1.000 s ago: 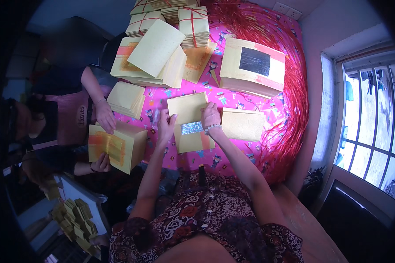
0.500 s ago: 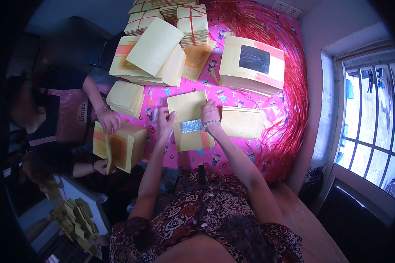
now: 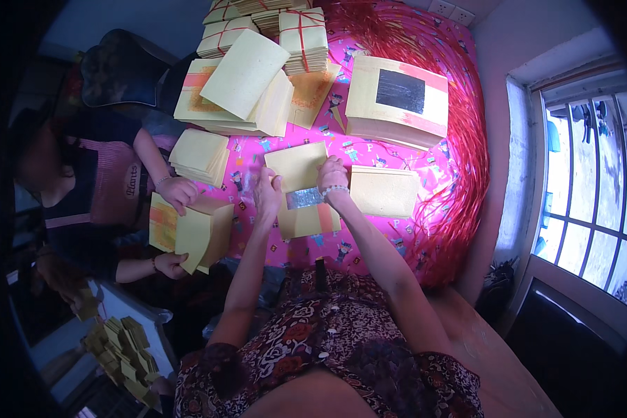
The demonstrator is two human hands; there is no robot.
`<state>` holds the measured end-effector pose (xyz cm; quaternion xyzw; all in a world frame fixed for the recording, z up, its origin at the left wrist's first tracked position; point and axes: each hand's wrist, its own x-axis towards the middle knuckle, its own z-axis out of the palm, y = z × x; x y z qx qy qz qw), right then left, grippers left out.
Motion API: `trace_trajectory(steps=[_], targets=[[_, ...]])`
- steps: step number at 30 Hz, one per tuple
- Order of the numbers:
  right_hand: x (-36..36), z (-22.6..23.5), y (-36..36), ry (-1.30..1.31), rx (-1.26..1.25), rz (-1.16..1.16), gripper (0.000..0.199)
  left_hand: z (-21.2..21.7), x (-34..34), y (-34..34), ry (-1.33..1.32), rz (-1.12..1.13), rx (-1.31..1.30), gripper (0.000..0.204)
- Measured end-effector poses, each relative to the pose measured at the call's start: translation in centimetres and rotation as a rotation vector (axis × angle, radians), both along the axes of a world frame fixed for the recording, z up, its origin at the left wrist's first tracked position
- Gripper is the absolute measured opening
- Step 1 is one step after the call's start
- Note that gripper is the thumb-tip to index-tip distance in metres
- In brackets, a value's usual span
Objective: Organizing and bundling stacks of yellow ritual paper sheets with rubber bands.
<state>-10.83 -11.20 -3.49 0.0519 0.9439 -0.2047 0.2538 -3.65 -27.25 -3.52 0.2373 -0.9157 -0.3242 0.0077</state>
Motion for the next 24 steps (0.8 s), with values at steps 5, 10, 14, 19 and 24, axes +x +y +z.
trace_trajectory(steps=[5, 10, 14, 19, 24], targets=[[-0.1, -0.2, 0.1, 0.007, 0.053, 0.043, 0.042, 1.4, -0.5, 1.3, 0.015, -0.160, -0.413, 0.025], [-0.1, 0.2, -0.1, -0.038, 0.010, 0.025, 0.043, 0.4, -0.8, 1.4, -0.270, -0.170, -0.211, 0.028], [-0.2, 0.2, 0.2, -0.049, 0.018, 0.034, 0.043, 2.2, -0.8, 3.0, -0.219, -0.234, -0.162, 0.043], [0.3, 1.6, 0.1, 0.173, 0.033, 0.099, 0.041, 2.2, -1.3, 3.3, -0.261, -0.224, -0.200, 0.048], [1.4, 3.4, -0.8, 0.241, -0.006, 0.220, 0.039, 2.0, -1.0, 3.4, -0.266, -0.218, -0.239, 0.050]])
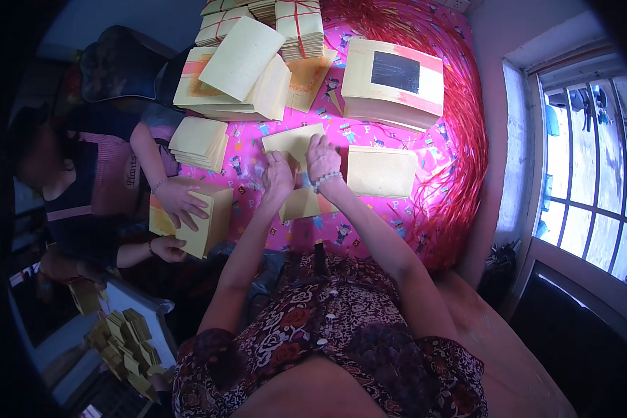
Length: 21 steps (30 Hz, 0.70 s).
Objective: Organizing and bundling stacks of yellow ritual paper sheets with rubber bands.
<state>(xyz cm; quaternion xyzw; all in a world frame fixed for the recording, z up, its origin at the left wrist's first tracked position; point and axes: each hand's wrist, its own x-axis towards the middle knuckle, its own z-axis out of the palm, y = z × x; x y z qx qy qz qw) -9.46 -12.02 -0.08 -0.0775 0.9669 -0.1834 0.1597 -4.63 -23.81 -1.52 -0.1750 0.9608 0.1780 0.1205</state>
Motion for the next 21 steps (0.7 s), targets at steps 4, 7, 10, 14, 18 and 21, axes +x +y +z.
trace_trajectory(steps=[4, 7, 10, 14, 18, 21], targets=[[1.5, -1.2, 0.3, -0.135, 0.064, 0.174, 0.032, -0.6, 0.2, 0.1, 0.042, 0.016, 0.004, 0.050], [2.2, -2.6, 1.0, -0.076, 0.006, 0.140, 0.031, -1.0, 0.7, 0.5, 0.065, 0.026, 0.012, 0.046], [2.3, -3.5, 0.7, -0.030, 0.028, 0.133, 0.030, -1.4, 1.5, 0.7, 0.164, 0.007, -0.035, 0.045], [2.9, -3.3, 1.1, 0.033, -0.030, 0.152, 0.020, -2.1, 2.6, 0.1, 0.235, 0.036, -0.001, 0.049], [3.3, -3.4, 1.1, 0.045, -0.051, 0.123, 0.020, -2.4, 3.2, -0.4, 0.287, -0.019, 0.053, 0.055], [3.1, -3.7, 1.3, 0.040, -0.087, 0.110, 0.022, -2.4, 3.1, -0.3, 0.284, 0.003, 0.079, 0.056]])
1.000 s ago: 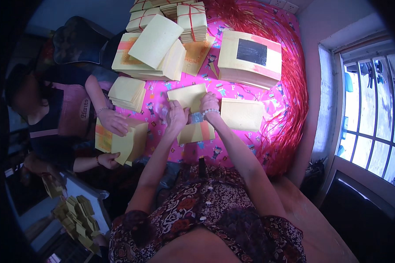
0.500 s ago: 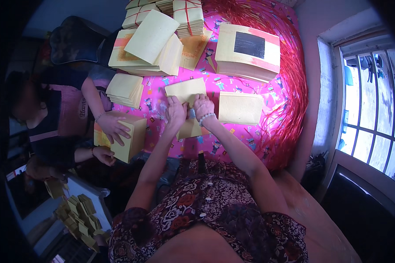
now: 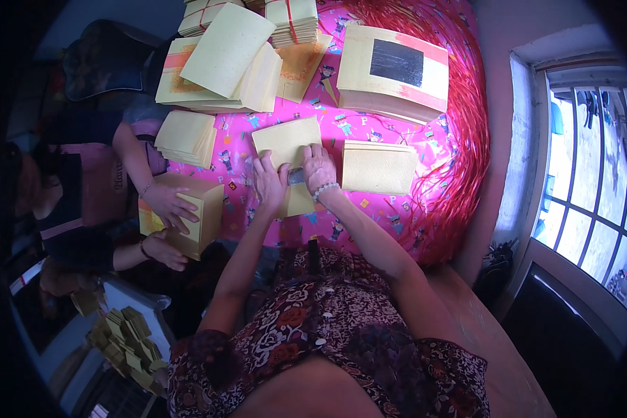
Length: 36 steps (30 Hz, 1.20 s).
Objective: Organizing and bundling stacks of yellow ritual paper sheets with rubber bands.
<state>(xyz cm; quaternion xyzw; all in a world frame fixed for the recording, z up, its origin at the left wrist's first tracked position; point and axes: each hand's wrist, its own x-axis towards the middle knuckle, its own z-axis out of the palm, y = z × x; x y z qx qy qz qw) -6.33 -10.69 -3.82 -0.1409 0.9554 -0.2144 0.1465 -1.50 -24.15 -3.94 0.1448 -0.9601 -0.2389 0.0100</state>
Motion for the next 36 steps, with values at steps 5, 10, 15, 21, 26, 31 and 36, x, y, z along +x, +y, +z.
trace_trajectory(steps=[5, 10, 15, 21, 26, 31, 36], targets=[[0.3, -0.3, 0.0, 0.004, -0.003, -0.010, 0.025, 0.3, 0.1, 0.1, 0.024, 0.001, -0.009, 0.055], [0.0, -0.3, 0.2, -0.014, -0.028, 0.001, 0.025, 0.2, 0.2, 0.1, 0.044, 0.021, 0.036, 0.056], [-0.1, -0.8, 0.0, -0.002, 0.008, 0.009, 0.027, -0.4, 0.1, 0.0, 0.057, 0.036, 0.042, 0.055], [-0.7, 1.2, -0.7, 0.012, 0.079, 0.101, 0.034, -0.1, -0.5, -2.2, 0.043, 0.140, 0.330, 0.045], [-1.1, 1.0, -0.3, 0.184, 0.190, 0.317, 0.033, -0.7, 0.2, -3.6, 0.155, 0.272, 0.072, 0.039], [-1.2, 1.0, 0.8, 0.375, 0.326, 0.497, 0.016, -0.6, -0.7, -3.2, -0.190, 0.362, 0.297, 0.040], [-0.9, 2.8, -0.7, 0.359, 0.313, 0.464, 0.013, -2.7, -0.5, -4.8, 0.065, 0.686, 1.188, 0.030]])
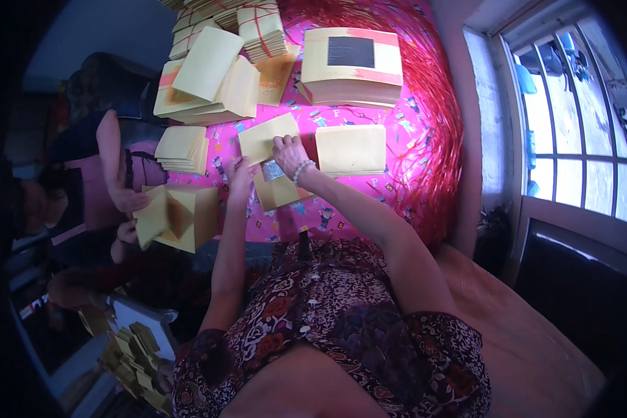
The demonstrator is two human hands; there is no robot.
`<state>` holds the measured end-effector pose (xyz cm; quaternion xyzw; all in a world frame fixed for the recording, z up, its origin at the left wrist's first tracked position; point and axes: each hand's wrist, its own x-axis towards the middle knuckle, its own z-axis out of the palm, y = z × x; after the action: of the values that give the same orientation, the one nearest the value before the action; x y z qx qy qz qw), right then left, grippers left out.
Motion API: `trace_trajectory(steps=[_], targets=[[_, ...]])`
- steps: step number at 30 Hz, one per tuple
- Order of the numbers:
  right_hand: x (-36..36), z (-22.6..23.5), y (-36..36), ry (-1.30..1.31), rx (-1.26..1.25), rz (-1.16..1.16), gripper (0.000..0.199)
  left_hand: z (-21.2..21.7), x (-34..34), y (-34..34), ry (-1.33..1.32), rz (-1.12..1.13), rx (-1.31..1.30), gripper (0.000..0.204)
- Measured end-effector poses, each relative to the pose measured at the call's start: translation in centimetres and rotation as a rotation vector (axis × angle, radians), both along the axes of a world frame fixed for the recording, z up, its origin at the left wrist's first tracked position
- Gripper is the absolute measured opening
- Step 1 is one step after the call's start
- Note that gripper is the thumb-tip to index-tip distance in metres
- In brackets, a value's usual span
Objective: Organizing and bundling stacks of yellow ritual paper sheets with rubber bands.
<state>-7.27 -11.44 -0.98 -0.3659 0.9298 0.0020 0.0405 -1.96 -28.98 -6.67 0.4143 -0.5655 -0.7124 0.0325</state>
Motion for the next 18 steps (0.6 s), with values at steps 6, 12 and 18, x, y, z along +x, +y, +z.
trace_trajectory(steps=[6, 12, 18], targets=[[0.3, 4.1, 2.0, -0.063, -0.469, -0.395, 0.048, 6.0, 0.5, 1.1, 0.070, 0.003, 0.078, 0.031], [1.4, 9.1, 8.8, -0.698, -1.157, -0.697, 0.057, 12.2, 1.5, 4.4, 0.259, -0.156, 0.168, 0.027], [2.9, 6.1, 17.5, -0.645, -1.170, -0.893, 0.026, 11.4, -0.3, 10.6, 0.181, -0.582, 0.083, 0.022]])
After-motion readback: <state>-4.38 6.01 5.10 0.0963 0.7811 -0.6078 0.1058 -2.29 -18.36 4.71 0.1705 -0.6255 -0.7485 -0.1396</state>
